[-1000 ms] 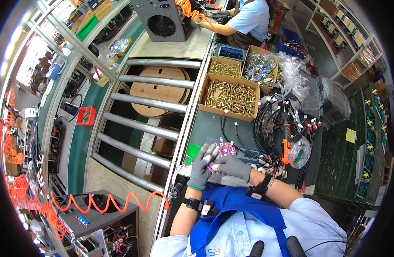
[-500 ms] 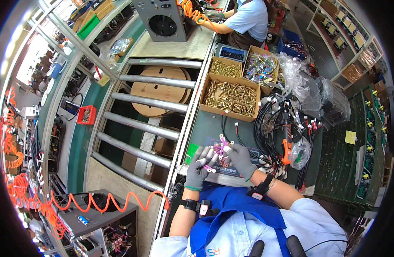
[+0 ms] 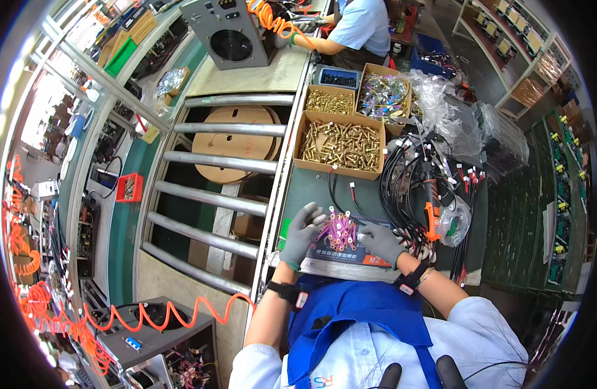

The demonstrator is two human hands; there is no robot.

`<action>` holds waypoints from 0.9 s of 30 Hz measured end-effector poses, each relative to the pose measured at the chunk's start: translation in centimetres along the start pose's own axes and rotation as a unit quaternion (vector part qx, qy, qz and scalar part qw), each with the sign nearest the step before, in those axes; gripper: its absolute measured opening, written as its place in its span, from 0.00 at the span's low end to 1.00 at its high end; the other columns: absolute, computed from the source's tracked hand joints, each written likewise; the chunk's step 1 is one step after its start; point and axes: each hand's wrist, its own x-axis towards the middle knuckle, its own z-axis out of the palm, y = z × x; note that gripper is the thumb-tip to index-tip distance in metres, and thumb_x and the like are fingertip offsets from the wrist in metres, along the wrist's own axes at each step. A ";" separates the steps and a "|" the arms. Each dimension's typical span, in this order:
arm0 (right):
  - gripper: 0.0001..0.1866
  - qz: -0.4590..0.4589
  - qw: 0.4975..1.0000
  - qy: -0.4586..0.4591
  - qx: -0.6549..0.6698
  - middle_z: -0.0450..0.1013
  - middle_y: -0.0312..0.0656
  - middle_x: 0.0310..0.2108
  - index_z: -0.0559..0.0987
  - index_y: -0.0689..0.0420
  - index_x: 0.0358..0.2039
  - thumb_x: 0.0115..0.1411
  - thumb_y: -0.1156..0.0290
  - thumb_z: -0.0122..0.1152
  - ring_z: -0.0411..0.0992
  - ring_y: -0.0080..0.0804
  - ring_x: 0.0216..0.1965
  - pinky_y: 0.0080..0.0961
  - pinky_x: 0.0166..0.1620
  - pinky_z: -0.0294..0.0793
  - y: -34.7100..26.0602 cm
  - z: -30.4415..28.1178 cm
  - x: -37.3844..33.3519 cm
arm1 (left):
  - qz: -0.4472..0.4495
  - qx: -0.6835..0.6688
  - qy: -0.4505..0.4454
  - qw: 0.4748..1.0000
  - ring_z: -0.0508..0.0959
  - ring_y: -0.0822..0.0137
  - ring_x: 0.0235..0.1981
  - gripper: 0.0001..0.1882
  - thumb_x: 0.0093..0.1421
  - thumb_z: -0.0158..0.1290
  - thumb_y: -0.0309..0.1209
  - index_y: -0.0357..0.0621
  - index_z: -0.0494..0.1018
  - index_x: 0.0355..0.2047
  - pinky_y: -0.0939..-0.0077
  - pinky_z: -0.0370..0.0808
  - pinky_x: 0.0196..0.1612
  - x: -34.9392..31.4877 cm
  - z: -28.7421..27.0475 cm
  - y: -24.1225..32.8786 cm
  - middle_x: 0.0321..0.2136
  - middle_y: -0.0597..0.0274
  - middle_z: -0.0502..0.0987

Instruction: Assembling and wiring internal components for solar power inverters on a factory line.

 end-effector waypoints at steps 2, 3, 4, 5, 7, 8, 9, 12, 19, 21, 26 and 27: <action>0.21 -0.050 0.997 0.036 -0.055 0.76 0.54 0.35 0.77 0.63 0.43 0.56 0.59 0.57 0.75 0.48 0.41 0.37 0.46 0.73 0.5 0.3 0.3 | 0.041 0.117 -0.043 0.991 0.71 0.58 0.56 0.30 0.54 0.40 0.14 0.33 0.59 0.60 0.70 0.66 0.60 2.2 0.5 -1.2 0.53 0.48 0.70; 0.22 -0.052 0.994 0.046 -0.081 0.76 0.54 0.35 0.76 0.63 0.43 0.55 0.58 0.57 0.75 0.48 0.41 0.38 0.46 0.73 0.8 0.6 0.4 | 0.023 0.205 -0.039 0.978 0.71 0.59 0.56 0.29 0.55 0.41 0.15 0.34 0.59 0.60 0.71 0.66 0.60 3.3 0.8 -1.9 0.53 0.49 0.70; 0.23 -0.055 0.994 0.056 -0.075 0.76 0.55 0.36 0.76 0.62 0.44 0.55 0.58 0.57 0.75 0.50 0.42 0.39 0.47 0.72 1.0 0.8 0.6 | 0.030 0.280 -0.048 0.958 0.72 0.60 0.55 0.29 0.56 0.41 0.15 0.35 0.60 0.60 0.71 0.66 0.60 4.2 0.9 -2.6 0.53 0.50 0.71; 0.23 -0.075 0.992 0.062 -0.080 0.76 0.54 0.37 0.76 0.62 0.44 0.55 0.58 0.57 0.75 0.50 0.42 0.39 0.47 0.72 1.2 0.9 0.7 | 0.004 0.355 -0.049 0.934 0.72 0.61 0.55 0.28 0.56 0.42 0.16 0.36 0.60 0.60 0.72 0.67 0.59 4.8 1.0 -3.1 0.53 0.51 0.71; 0.23 -0.053 0.993 0.057 -0.089 0.76 0.54 0.37 0.76 0.62 0.44 0.55 0.58 0.58 0.75 0.50 0.42 0.39 0.47 0.72 1.6 1.1 0.9 | 0.044 0.352 -0.034 0.934 0.73 0.64 0.54 0.27 0.58 0.43 0.17 0.37 0.61 0.60 0.72 0.67 0.59 5.0 0.8 -3.8 0.52 0.52 0.72; 0.23 -0.055 0.992 0.062 -0.093 0.77 0.53 0.36 0.74 0.62 0.44 0.54 0.58 0.59 0.75 0.49 0.41 0.40 0.45 0.72 1.7 1.2 1.0 | 0.040 0.321 -0.022 0.946 0.73 0.64 0.54 0.27 0.58 0.43 0.17 0.37 0.61 0.60 0.72 0.67 0.59 4.8 0.5 -3.8 0.53 0.52 0.72; 0.23 -0.040 0.995 0.039 -0.079 0.77 0.52 0.36 0.74 0.62 0.44 0.54 0.58 0.59 0.75 0.49 0.41 0.40 0.45 0.72 1.8 1.2 1.0 | 0.015 0.299 -0.005 0.954 0.72 0.64 0.54 0.27 0.58 0.43 0.17 0.38 0.61 0.60 0.72 0.67 0.59 4.4 0.3 -3.7 0.53 0.52 0.72; 0.25 0.010 0.999 -0.011 -0.042 0.75 0.54 0.36 0.69 0.61 0.46 0.52 0.59 0.61 0.74 0.51 0.41 0.41 0.47 0.71 1.4 1.7 1.4 | 0.119 0.560 0.040 0.819 0.76 0.52 0.45 0.26 0.53 0.51 0.28 0.42 0.66 0.55 0.60 0.72 0.50 2.9 -0.3 -2.7 0.45 0.50 0.74; 0.29 -0.038 0.994 0.022 -0.102 0.74 0.60 0.41 0.65 0.62 0.53 0.54 0.60 0.57 0.72 0.59 0.45 0.46 0.49 0.70 -2.2 5.4 2.8 | 0.039 0.659 0.030 0.751 0.75 0.50 0.41 0.26 0.52 0.52 0.32 0.52 0.68 0.54 0.58 0.73 0.45 0.3 2.5 -3.9 0.41 0.51 0.73; 0.32 -0.064 0.993 0.018 -0.102 0.74 0.59 0.40 0.63 0.64 0.54 0.53 0.60 0.60 0.73 0.56 0.44 0.43 0.48 0.71 -2.5 5.1 2.7 | 0.057 0.630 0.055 0.772 0.75 0.50 0.40 0.28 0.52 0.52 0.31 0.52 0.67 0.56 0.58 0.73 0.44 -0.2 2.7 -4.2 0.41 0.51 0.73; 0.36 -0.032 0.998 -0.012 -0.059 0.75 0.56 0.38 0.59 0.64 0.57 0.52 0.58 0.59 0.74 0.55 0.42 0.43 0.47 0.72 -1.0 1.9 2.0 | 0.046 0.583 0.085 0.807 0.75 0.46 0.43 0.32 0.53 0.56 0.41 0.48 0.63 0.58 0.56 0.73 0.45 -1.1 2.7 -3.7 0.43 0.46 0.72; 0.37 -0.031 0.999 -0.001 -0.036 0.76 0.55 0.37 0.58 0.63 0.58 0.52 0.59 0.59 0.74 0.54 0.42 0.42 0.47 0.72 -0.7 1.4 1.9 | 0.044 0.599 0.088 0.794 0.75 0.47 0.42 0.33 0.53 0.58 0.42 0.47 0.63 0.58 0.58 0.73 0.45 -1.2 3.0 -3.6 0.42 0.45 0.72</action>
